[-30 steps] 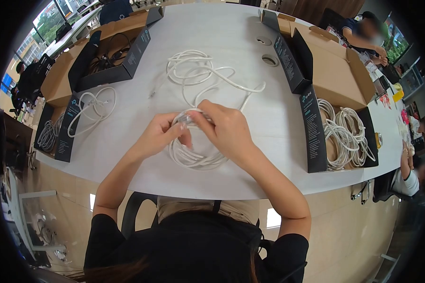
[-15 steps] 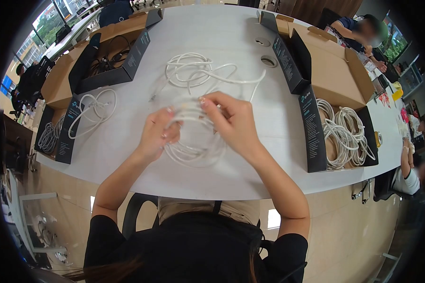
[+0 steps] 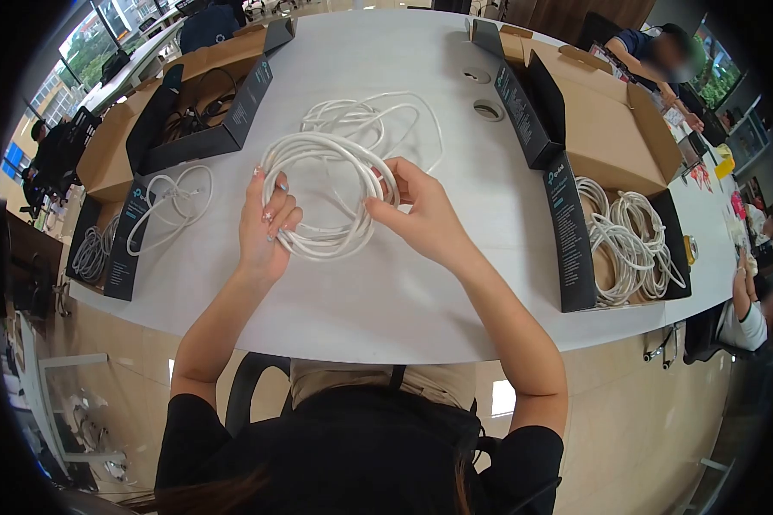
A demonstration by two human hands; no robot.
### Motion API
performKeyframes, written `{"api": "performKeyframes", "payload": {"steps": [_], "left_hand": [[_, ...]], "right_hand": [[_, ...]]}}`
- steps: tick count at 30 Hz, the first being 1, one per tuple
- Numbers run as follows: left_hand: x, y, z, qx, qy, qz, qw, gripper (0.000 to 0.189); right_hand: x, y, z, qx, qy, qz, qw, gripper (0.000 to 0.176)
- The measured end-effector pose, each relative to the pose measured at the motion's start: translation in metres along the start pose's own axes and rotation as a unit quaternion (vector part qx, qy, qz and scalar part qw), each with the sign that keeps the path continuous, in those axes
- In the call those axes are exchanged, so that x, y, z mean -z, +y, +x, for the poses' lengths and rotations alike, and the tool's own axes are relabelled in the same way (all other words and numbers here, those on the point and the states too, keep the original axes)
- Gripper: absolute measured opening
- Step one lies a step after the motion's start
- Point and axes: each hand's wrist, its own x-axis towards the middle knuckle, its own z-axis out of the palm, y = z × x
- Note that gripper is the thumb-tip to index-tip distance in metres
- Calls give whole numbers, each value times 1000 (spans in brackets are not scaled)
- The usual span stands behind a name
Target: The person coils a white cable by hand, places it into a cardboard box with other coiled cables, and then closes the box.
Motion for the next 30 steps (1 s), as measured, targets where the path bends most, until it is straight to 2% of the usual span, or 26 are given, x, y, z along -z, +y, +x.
{"api": "performKeyframes", "payload": {"steps": [1,4,7,10,13,16,19,22,23,25,28,30], "left_hand": [[0,-1,0,14,1,-19,1000,34],[8,-4,7,76,-80,-112,988,33],[1,-10,3,123,-97,-138,978,34],[6,-16,6,151,-170,-168,959,40],[-3,-22,0,143,-175,-92,970,35],[4,-25,5,136,-238,-70,959,38],[-23,-13,-7,55,-22,60,996,44],[-6,-18,2,-174,-50,181,967,49],[-3,-17,2,-224,-84,274,932,49],[-3,-13,2,-315,-149,447,824,51],[-12,-21,-3,-304,-122,468,821,50],[-5,-24,-3,-266,-120,441,849,39]], "right_hand": [[-3,4,0,-2,18,22,1000,22],[-15,9,-4,6,87,63,994,18],[-23,7,-5,45,138,122,982,18],[-16,-6,-8,-42,132,152,979,21],[-9,-5,-7,-40,140,132,981,24],[-7,4,-4,20,148,104,983,23],[-18,-3,-10,49,178,17,983,24],[-20,-7,-13,49,133,-74,987,26],[-20,-5,-13,48,125,-70,989,26],[-21,-2,-13,45,110,-63,991,25],[-22,-5,-14,44,88,-38,994,25],[-21,-6,-14,56,77,-54,994,26]]}}
